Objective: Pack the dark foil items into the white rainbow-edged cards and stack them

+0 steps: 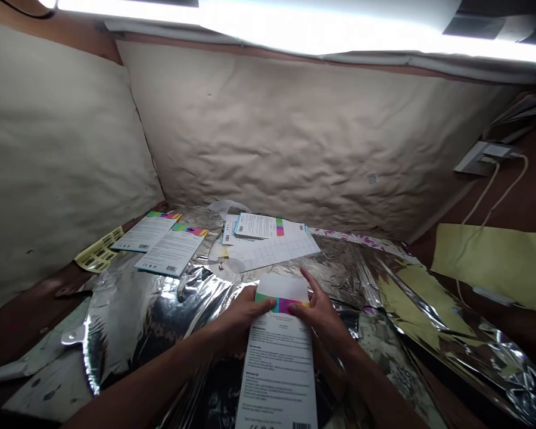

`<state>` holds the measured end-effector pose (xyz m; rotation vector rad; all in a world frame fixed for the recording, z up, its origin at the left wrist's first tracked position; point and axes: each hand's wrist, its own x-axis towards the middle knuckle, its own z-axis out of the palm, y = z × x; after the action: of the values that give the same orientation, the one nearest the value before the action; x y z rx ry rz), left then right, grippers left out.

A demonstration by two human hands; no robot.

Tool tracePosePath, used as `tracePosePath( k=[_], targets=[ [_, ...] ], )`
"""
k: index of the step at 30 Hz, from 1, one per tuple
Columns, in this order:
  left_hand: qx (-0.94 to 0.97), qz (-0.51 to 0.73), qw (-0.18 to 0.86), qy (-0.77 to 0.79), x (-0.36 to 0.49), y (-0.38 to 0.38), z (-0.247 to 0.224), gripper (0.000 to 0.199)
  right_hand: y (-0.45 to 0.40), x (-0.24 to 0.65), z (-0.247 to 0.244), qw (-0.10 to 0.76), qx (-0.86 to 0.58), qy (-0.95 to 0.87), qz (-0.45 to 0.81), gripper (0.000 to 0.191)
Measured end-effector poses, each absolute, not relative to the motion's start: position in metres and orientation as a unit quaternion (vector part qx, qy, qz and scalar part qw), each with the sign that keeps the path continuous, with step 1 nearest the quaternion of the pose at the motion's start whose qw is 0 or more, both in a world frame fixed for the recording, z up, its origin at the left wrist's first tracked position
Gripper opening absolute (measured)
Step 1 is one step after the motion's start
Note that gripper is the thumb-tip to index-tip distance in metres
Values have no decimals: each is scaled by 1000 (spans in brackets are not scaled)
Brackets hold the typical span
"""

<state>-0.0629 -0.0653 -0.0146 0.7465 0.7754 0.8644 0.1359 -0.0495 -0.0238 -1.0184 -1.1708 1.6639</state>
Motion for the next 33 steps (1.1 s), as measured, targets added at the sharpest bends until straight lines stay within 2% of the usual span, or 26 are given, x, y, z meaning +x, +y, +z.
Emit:
tracePosePath(
  k=[3,6,8,10,12,15,17,20,22,23,25,29,33],
  targets=[
    [399,391,748,360,-66,-61,-14,41,-53,136,-27,437,-471,-563,520,99],
    [443,399,682,424,-70,-54,-18,34,-58,137,-27,424,-490,-707,282,60],
    [474,402,642,449,-73,-50,-21,29,-62,136,-23,369,-453,-785,205,35],
    [505,400,607,466,-74,-48,-23,25,-66,133,-19,296,-425,-830,207,23],
    [529,388,575,489,-76,-46,-24,25,-69,129,-16,240,-427,-838,242,20],
    [561,356,546,510,-79,-45,-26,29,-70,125,-17,218,-445,-817,294,9],
    [567,346,553,503,-81,-45,-25,29,-67,126,-22,259,-462,-797,289,12],
    [545,354,604,462,-81,-47,-23,28,-59,130,-32,360,-519,-712,306,52],
    [527,355,635,439,-79,-49,-22,30,-54,133,-36,363,-532,-647,408,78],
    [517,356,647,434,-78,-50,-22,32,-52,134,-36,343,-526,-630,457,83],
    [501,354,662,431,-76,-52,-22,35,-49,136,-33,306,-506,-647,482,84],
    [515,358,659,415,-73,-52,-25,32,-48,138,-18,287,-448,-776,338,78],
    [577,372,598,413,-74,-51,-29,26,-47,131,-5,245,-383,-858,237,76]
  ],
)
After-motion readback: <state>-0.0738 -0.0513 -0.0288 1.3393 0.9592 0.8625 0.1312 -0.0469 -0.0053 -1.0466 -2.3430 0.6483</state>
